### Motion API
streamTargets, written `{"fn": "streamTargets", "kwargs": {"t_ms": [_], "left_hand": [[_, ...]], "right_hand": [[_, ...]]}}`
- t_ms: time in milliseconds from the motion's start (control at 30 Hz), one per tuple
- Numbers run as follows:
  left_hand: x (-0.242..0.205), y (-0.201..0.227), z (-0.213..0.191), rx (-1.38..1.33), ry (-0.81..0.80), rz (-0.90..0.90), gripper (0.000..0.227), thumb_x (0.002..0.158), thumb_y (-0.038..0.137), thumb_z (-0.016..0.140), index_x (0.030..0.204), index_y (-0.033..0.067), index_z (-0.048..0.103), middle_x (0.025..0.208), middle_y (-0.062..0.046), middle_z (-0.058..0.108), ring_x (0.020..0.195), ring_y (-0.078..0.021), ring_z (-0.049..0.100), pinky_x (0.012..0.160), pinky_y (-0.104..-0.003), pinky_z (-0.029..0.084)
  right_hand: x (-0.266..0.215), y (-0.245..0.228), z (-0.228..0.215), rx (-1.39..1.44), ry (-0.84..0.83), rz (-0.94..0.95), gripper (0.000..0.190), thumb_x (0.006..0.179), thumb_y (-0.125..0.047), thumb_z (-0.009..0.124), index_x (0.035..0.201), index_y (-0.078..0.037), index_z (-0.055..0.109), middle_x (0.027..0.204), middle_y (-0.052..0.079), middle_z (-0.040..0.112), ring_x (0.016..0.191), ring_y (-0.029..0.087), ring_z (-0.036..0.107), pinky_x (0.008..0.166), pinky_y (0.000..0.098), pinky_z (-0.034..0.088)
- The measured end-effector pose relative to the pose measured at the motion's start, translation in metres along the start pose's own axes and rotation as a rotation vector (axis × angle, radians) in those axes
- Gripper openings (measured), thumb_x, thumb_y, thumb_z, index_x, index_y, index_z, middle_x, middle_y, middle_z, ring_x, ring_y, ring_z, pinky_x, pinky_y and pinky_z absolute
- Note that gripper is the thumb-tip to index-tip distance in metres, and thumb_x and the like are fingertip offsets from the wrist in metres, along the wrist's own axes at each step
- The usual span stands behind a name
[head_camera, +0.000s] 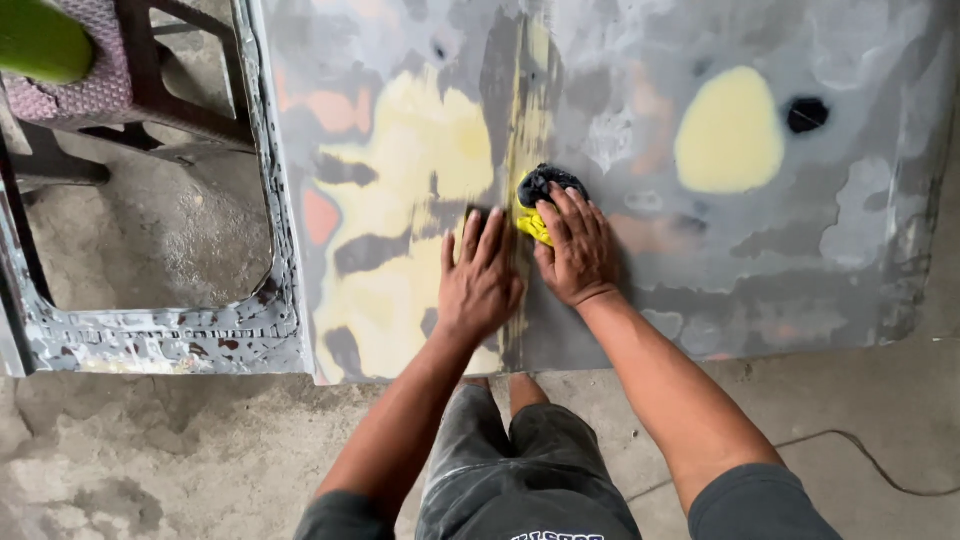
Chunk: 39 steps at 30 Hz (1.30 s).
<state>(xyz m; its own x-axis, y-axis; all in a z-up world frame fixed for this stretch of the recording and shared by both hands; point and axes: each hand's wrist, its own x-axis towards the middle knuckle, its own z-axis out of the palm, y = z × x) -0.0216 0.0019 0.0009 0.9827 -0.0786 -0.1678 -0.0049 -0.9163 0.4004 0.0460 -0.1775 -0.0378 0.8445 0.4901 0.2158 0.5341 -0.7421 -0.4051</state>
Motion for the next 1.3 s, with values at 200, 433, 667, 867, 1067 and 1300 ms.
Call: {"fn": "streamTargets", "kwargs": {"t_ms": [200,433,667,867,1067,1300], "left_hand": [[0.068,-0.006,-0.022,0.020,0.056,0.014,0.069,0.090,0.032,0.060,0.154,0.0143,0.043,0.169,-0.006,0.029,0.158,-0.0320,0.023,0.126,-0.060,0.016],[0.033,-0.011,-0.004,0.064,0.021,0.019,0.073,0.086,0.030,0.061,0.155,0.0139,0.042,0.167,-0.007,0.028,0.155,-0.0315,0.023,0.122,-0.061,0.016],[0.101,-0.017,-0.022,0.036,0.107,0.055,0.071,0.087,0.031,0.063,0.152,0.0085,0.046,0.168,-0.008,0.028,0.155,-0.0337,0.023,0.123,-0.061,0.017],[0.090,-0.016,-0.017,0.005,0.109,0.054,0.065,0.088,0.030,0.063,0.149,0.0118,0.049,0.165,-0.008,0.029,0.154,-0.0354,0.024,0.121,-0.063,0.017],[0.108,-0.019,-0.019,0.027,0.098,0.062,0.067,0.089,0.031,0.064,0.151,0.0113,0.048,0.168,-0.007,0.028,0.155,-0.0350,0.023,0.123,-0.062,0.017],[0.106,-0.015,-0.033,-0.008,-0.022,0.026,0.079,0.077,0.034,0.069,0.149,0.0088,0.048,0.164,-0.007,0.027,0.153,-0.0341,0.020,0.120,-0.062,0.016]], "right_hand": [[-0.003,0.003,0.004,-0.043,-0.016,0.000,0.057,0.090,-0.018,0.059,0.147,-0.011,0.053,0.159,0.014,0.047,0.148,0.037,0.044,0.122,0.0525,0.034],[-0.003,-0.003,0.001,0.026,0.002,0.002,0.055,0.091,-0.023,0.061,0.144,-0.011,0.052,0.158,0.014,0.047,0.146,0.037,0.044,0.120,0.0538,0.034],[-0.004,0.001,0.006,-0.020,-0.012,0.029,0.056,0.090,-0.021,0.062,0.144,-0.010,0.052,0.159,0.014,0.045,0.148,0.036,0.042,0.122,0.0543,0.030],[0.015,0.007,0.007,0.004,-0.011,0.089,0.059,0.090,-0.019,0.062,0.147,-0.010,0.049,0.164,0.015,0.041,0.152,0.036,0.036,0.124,0.0569,0.023],[0.085,0.033,0.021,-0.021,0.027,0.161,0.064,0.093,-0.018,0.063,0.154,-0.008,0.046,0.165,0.020,0.038,0.152,0.041,0.033,0.123,0.0576,0.022],[0.089,0.035,0.023,-0.019,0.076,0.139,0.063,0.095,-0.018,0.059,0.155,-0.006,0.046,0.164,0.018,0.040,0.153,0.040,0.035,0.127,0.0560,0.025]]}}
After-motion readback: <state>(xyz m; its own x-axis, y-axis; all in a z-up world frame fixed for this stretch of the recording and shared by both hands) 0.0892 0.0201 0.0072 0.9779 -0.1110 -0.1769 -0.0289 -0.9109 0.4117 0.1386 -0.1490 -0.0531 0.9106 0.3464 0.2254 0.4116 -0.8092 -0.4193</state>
